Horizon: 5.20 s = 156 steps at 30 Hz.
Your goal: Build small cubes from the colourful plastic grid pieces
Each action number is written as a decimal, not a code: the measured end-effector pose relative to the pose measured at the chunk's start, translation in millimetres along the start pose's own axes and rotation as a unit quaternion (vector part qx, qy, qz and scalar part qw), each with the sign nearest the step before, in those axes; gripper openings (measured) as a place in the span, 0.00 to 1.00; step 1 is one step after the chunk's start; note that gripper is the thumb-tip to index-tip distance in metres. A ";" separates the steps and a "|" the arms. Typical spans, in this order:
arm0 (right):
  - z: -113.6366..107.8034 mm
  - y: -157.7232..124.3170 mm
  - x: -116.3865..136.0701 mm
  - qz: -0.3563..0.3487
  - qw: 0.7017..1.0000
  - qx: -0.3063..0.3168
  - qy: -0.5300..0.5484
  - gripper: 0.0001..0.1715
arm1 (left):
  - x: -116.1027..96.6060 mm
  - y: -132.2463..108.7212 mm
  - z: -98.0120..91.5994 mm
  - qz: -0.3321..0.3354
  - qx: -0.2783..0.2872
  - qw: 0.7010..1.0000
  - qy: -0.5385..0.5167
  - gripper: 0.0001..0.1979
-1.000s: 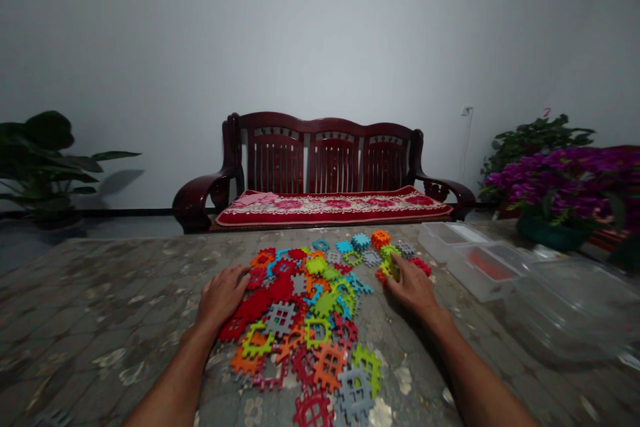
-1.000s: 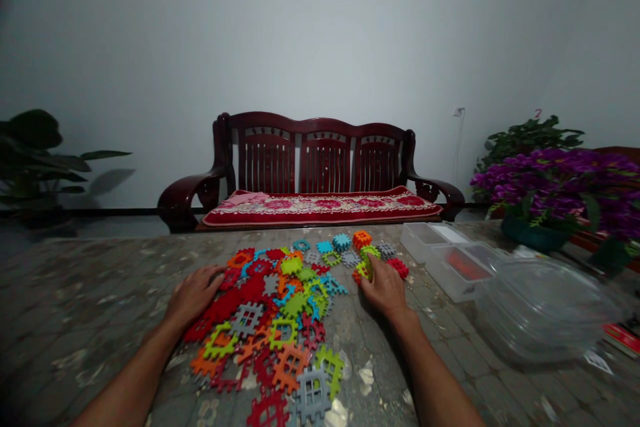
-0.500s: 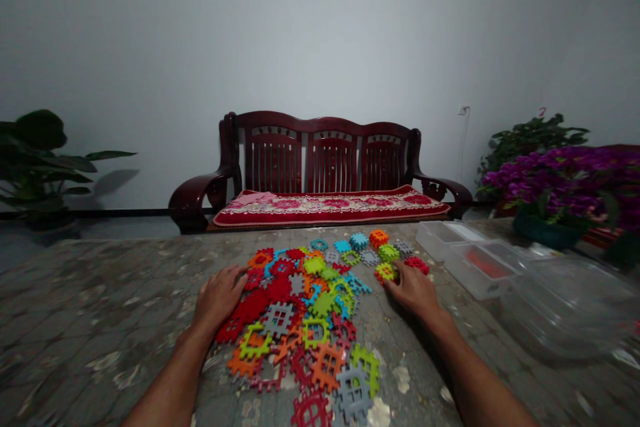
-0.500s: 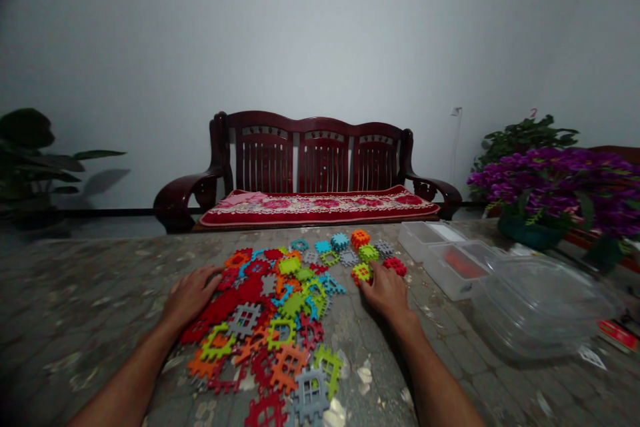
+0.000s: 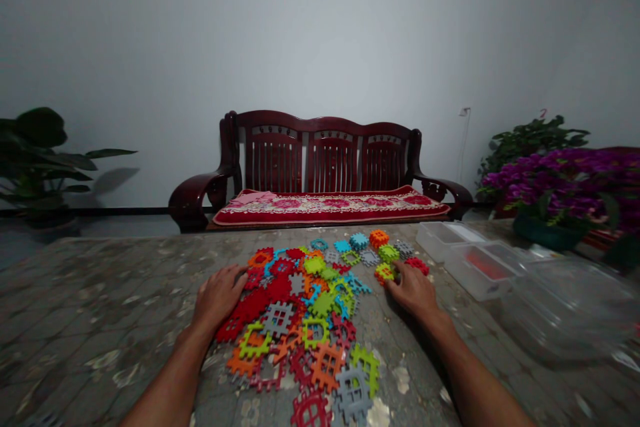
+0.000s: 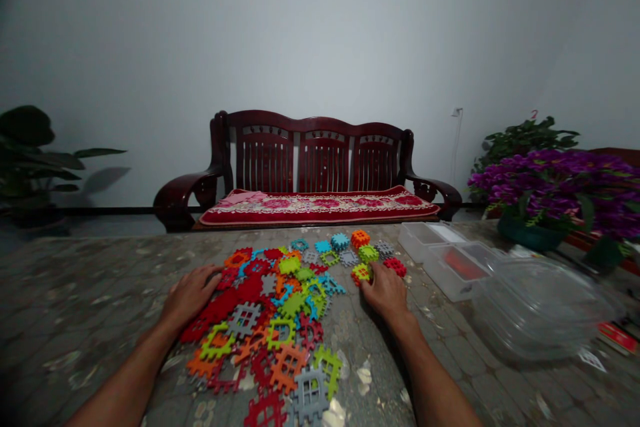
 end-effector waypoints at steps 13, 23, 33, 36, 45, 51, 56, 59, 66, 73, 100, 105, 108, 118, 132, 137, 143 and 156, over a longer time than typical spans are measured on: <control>-14.4 34.0 -24.8 0.121 0.992 -0.035 0.005 0.35 | -0.8 0.3 -1.9 -0.001 0.006 1.000 0.012 0.24; -8.0 56.6 -17.1 0.111 0.991 -0.008 -0.070 0.34 | 1.8 0.8 2.1 -0.002 0.000 1.000 -0.005 0.23; 0.9 61.7 -16.8 0.074 0.994 0.000 -0.082 0.34 | 5.4 1.2 5.1 -0.001 -0.012 1.000 -0.006 0.23; 1.8 61.7 -17.1 0.072 0.993 0.001 -0.092 0.34 | 4.6 1.2 4.0 -0.003 -0.009 1.000 -0.003 0.23; 4.7 61.1 -13.4 0.056 0.993 0.005 -0.103 0.33 | 2.0 0.0 -0.9 0.000 -0.019 1.000 -0.009 0.23; -4.9 61.7 -23.0 0.086 0.995 -0.018 -0.057 0.30 | 2.2 0.1 0.7 0.000 -0.005 1.000 -0.006 0.25; -19.5 51.3 -56.8 0.171 0.982 -0.078 0.034 0.29 | 4.6 1.5 2.2 0.001 -0.010 1.000 -0.005 0.24; -15.2 39.2 -70.7 0.188 0.969 -0.109 0.114 0.29 | 5.0 2.2 2.4 0.001 -0.013 1.000 -0.007 0.24; 0.1 15.0 -32.4 0.106 0.954 -0.149 0.238 0.27 | 2.0 0.4 -1.1 -0.003 -0.016 1.000 -0.010 0.23; 5.4 -3.3 57.3 -0.072 0.958 -0.022 0.277 0.20 | -3.2 -1.0 -4.0 0.004 -0.004 1.000 -0.003 0.24; 21.2 17.4 81.1 -0.035 0.838 0.134 0.527 0.12 | -3.9 -1.9 -7.1 -0.002 -0.019 1.000 -0.004 0.22; 21.3 16.5 73.3 -0.080 0.867 0.087 0.484 0.05 | -5.9 -2.3 -8.5 -0.001 -0.017 1.000 -0.003 0.22; 27.7 11.5 69.8 -0.091 0.885 0.062 0.452 0.12 | -5.8 -2.6 -8.1 0.002 -0.019 1.000 -0.006 0.22; 12.2 -4.8 78.0 -0.130 0.953 0.035 0.272 0.24 | -6.5 -3.3 -8.7 -0.003 -0.005 1.000 -0.005 0.23; 1.9 -25.1 103.0 -0.182 0.971 0.110 0.107 0.25 | -5.1 -2.4 -6.7 -0.004 -0.001 1.000 0.013 0.22; -1.7 -23.6 99.8 -0.174 0.976 0.067 0.116 0.24 | -2.3 -1.3 -2.2 -0.001 0.002 1.000 0.010 0.23; -17.0 12.9 55.0 -0.072 0.993 -0.029 0.094 0.26 | 3.5 1.8 4.2 0.000 -0.009 1.000 0.010 0.23; -8.6 56.0 -10.4 0.048 0.997 0.007 -0.066 0.28 | 3.1 2.0 1.5 0.001 -0.016 1.000 -0.007 0.23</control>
Point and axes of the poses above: each hand's wrist, its own y-axis towards the middle knuckle, its own z-axis out of the palm, x = y × z, the point moved 8 cm from there along y, towards the middle knuckle, and after that the axes turned 6 degrees about -x, right-handed, at the moved point
